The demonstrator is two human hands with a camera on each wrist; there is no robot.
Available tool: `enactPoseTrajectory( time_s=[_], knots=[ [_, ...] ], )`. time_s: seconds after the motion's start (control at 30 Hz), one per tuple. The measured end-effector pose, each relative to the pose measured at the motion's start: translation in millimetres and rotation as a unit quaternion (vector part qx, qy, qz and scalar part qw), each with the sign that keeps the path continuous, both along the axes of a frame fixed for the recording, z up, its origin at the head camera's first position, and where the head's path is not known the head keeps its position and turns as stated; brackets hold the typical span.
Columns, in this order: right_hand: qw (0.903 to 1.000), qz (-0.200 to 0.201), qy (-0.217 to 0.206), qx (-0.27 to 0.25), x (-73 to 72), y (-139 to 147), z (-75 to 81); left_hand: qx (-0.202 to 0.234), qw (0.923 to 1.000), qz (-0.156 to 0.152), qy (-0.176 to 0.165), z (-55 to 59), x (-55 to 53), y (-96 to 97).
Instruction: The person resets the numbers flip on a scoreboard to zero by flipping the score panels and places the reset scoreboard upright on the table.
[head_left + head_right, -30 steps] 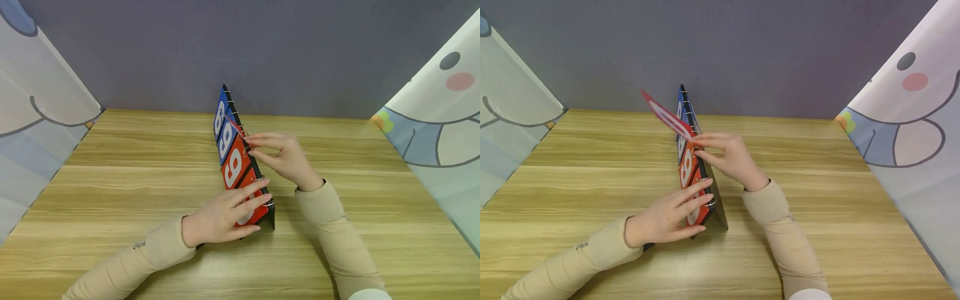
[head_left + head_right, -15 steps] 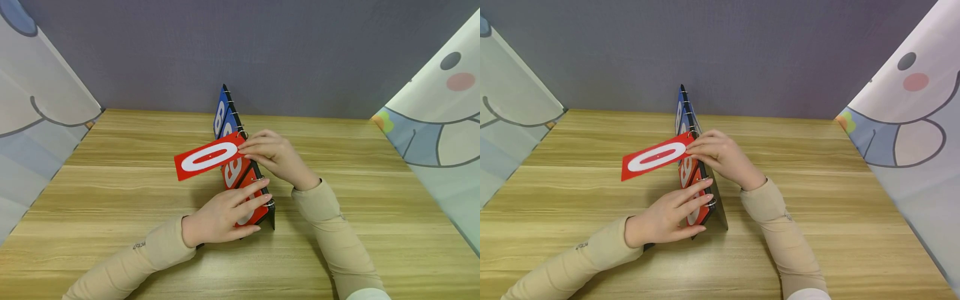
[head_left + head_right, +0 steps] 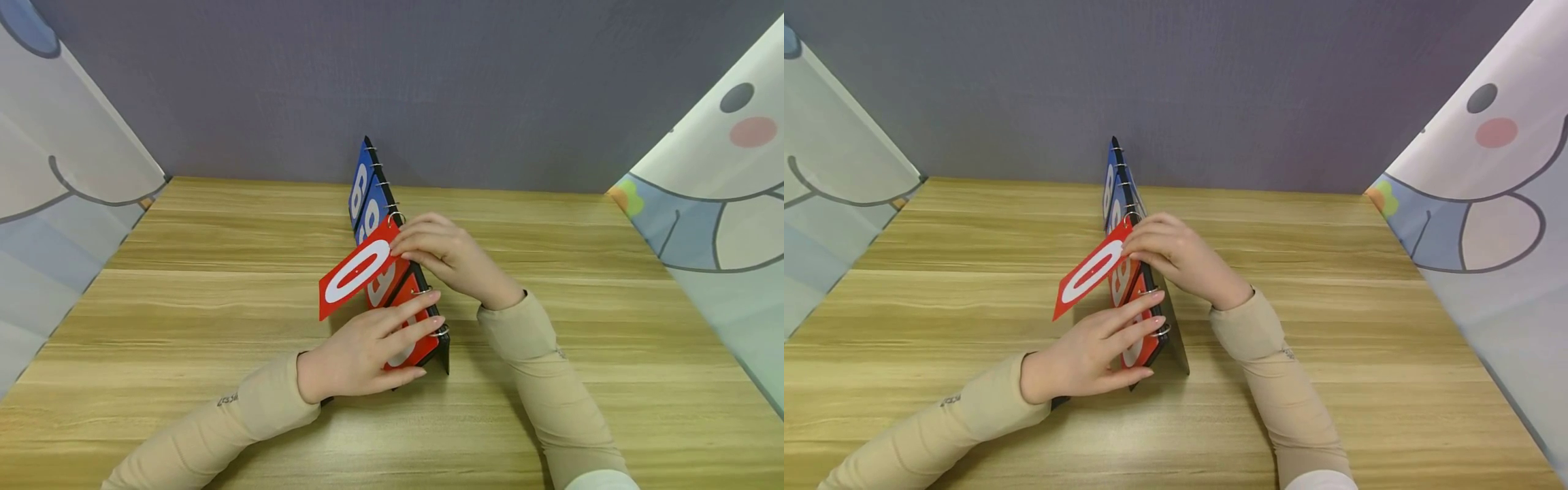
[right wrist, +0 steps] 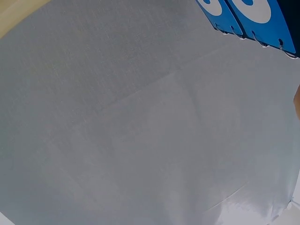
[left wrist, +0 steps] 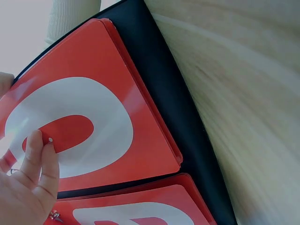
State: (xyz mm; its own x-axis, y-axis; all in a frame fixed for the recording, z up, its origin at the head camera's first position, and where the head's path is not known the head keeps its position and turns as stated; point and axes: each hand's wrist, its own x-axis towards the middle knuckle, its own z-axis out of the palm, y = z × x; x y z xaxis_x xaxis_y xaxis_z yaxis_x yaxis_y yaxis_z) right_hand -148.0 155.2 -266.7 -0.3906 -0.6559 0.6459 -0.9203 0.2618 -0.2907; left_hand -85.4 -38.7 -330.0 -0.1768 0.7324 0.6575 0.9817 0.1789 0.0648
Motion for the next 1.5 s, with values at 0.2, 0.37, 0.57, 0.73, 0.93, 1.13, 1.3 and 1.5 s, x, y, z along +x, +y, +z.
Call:
enactPoseTrajectory(
  time_s=[0.2,0.37,0.57,0.73,0.93,1.13,1.3,1.5],
  knots=[
    [0.999,-0.004,-0.04,0.016,2.1,0.4,1.3,0.001,1.0,0.002,0.004,0.1,0.5,-0.2],
    [0.9977,-0.012,-0.067,0.002,2.9,0.4,0.8,0.003,1.0,0.002,0.002,0.8,0.6,-0.3],
    [0.9966,-0.015,-0.067,-0.045,-0.1,1.4,-1.4,0.001,1.0,-0.006,-0.007,0.6,1.2,-0.2],
    [0.9949,-0.04,-0.075,-0.054,-1.3,3.5,-2.1,0.0,0.9998,-0.01,-0.016,0.7,1.2,0.0],
    [0.9931,-0.048,-0.096,-0.047,-0.1,4.6,-0.9,-0.001,0.9998,-0.008,-0.016,0.4,1.0,-0.2],
    [0.9723,-0.053,-0.214,-0.079,-1.0,5.8,1.1,0.001,0.9999,-0.007,-0.014,1.2,0.7,-1.1],
    [0.8789,-0.003,-0.429,-0.208,-12.4,11.5,-2.6,-0.001,0.9999,-0.006,-0.016,1.8,1.1,-1.3],
    [0.7501,0.031,-0.586,-0.305,-35.3,16.9,-13.1,-0.002,0.9998,-0.009,-0.015,0.9,0.9,0.0]
  ],
)
